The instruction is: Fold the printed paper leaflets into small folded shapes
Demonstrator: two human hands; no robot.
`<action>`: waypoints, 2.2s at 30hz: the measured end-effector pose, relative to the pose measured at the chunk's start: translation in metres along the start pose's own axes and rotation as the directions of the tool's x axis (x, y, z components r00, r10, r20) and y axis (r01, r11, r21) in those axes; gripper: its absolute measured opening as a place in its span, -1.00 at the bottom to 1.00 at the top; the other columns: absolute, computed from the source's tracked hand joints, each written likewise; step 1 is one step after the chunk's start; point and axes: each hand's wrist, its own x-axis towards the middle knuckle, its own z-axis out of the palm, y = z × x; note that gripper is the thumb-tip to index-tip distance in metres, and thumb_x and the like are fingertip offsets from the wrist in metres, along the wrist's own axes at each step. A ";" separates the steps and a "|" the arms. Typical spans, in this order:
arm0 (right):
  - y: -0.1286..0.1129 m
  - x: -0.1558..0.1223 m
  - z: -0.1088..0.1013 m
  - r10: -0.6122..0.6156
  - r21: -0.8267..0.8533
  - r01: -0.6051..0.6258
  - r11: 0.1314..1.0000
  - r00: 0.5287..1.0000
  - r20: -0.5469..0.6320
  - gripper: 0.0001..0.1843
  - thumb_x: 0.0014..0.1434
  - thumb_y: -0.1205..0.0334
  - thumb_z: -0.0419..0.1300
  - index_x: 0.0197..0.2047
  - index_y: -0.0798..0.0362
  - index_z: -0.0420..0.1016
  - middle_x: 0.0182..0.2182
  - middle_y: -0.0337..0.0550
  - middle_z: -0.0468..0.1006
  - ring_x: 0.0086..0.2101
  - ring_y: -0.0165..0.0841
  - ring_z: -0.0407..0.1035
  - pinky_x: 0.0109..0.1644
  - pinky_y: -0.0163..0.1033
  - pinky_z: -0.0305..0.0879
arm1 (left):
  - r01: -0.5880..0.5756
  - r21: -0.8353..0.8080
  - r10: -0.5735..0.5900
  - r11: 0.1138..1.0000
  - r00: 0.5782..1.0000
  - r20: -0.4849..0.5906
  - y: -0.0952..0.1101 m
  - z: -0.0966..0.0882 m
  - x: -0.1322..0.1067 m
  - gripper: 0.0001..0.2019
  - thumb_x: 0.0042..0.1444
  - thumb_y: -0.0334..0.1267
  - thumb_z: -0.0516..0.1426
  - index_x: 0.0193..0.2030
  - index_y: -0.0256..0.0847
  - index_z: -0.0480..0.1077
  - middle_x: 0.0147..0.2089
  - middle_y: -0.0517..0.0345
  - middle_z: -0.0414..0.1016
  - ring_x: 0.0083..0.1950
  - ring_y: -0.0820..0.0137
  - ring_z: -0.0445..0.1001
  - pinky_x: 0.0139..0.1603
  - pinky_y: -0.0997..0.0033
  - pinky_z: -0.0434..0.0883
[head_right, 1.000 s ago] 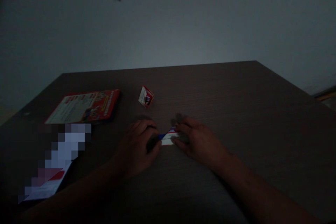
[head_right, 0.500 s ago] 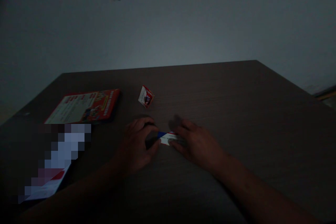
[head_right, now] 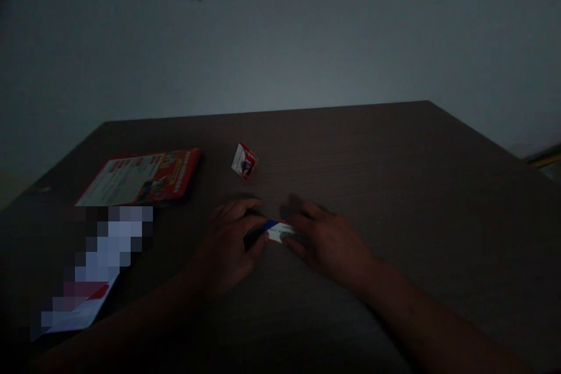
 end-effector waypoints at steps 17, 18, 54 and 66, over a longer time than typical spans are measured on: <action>-0.002 0.000 -0.001 0.020 0.007 -0.021 1.000 0.999 0.031 -0.70 0.23 0.10 0.08 -0.01 -0.04 0.45 -0.16 -0.07 0.45 -0.25 -0.26 0.44 -0.16 -0.14 0.39 | 0.022 -0.147 -0.020 0.989 1.000 0.014 -0.003 0.006 0.003 -0.86 0.05 -0.39 0.14 -0.22 -0.16 0.43 0.01 0.09 0.39 0.06 0.21 0.30 0.04 0.06 0.23; -0.002 0.000 -0.001 0.017 0.011 -0.018 1.000 0.999 0.027 -0.71 0.23 0.11 0.09 -0.02 -0.04 0.46 -0.16 -0.08 0.45 -0.25 -0.27 0.44 -0.16 -0.15 0.39 | 0.019 -0.151 -0.017 0.988 1.000 0.017 -0.002 0.005 0.003 -0.85 0.04 -0.40 0.14 -0.23 -0.15 0.42 -0.02 0.10 0.41 0.04 0.22 0.30 0.01 0.08 0.24; -0.003 0.002 0.010 -0.049 0.155 0.049 0.987 0.999 -0.004 -0.83 0.22 0.29 0.12 -0.15 0.03 0.51 -0.27 -0.13 0.48 -0.29 -0.36 0.41 -0.19 -0.25 0.33 | 0.124 -0.283 -0.075 0.951 0.981 0.177 0.003 0.007 0.003 -0.88 0.07 -0.45 0.06 -0.43 -0.19 0.22 -0.41 0.26 0.43 -0.40 0.47 0.37 -0.40 0.49 0.21; -0.009 0.002 0.005 -0.137 0.079 0.133 0.988 0.989 0.057 -0.73 0.29 0.30 0.01 -0.03 -0.02 0.47 -0.29 -0.12 0.40 -0.35 -0.38 0.34 -0.31 -0.30 0.26 | 0.013 -0.230 0.031 0.973 0.982 0.188 -0.001 0.010 0.001 -0.90 0.10 -0.42 0.08 -0.41 -0.18 0.33 -0.37 0.28 0.53 -0.37 0.46 0.41 -0.30 0.44 0.21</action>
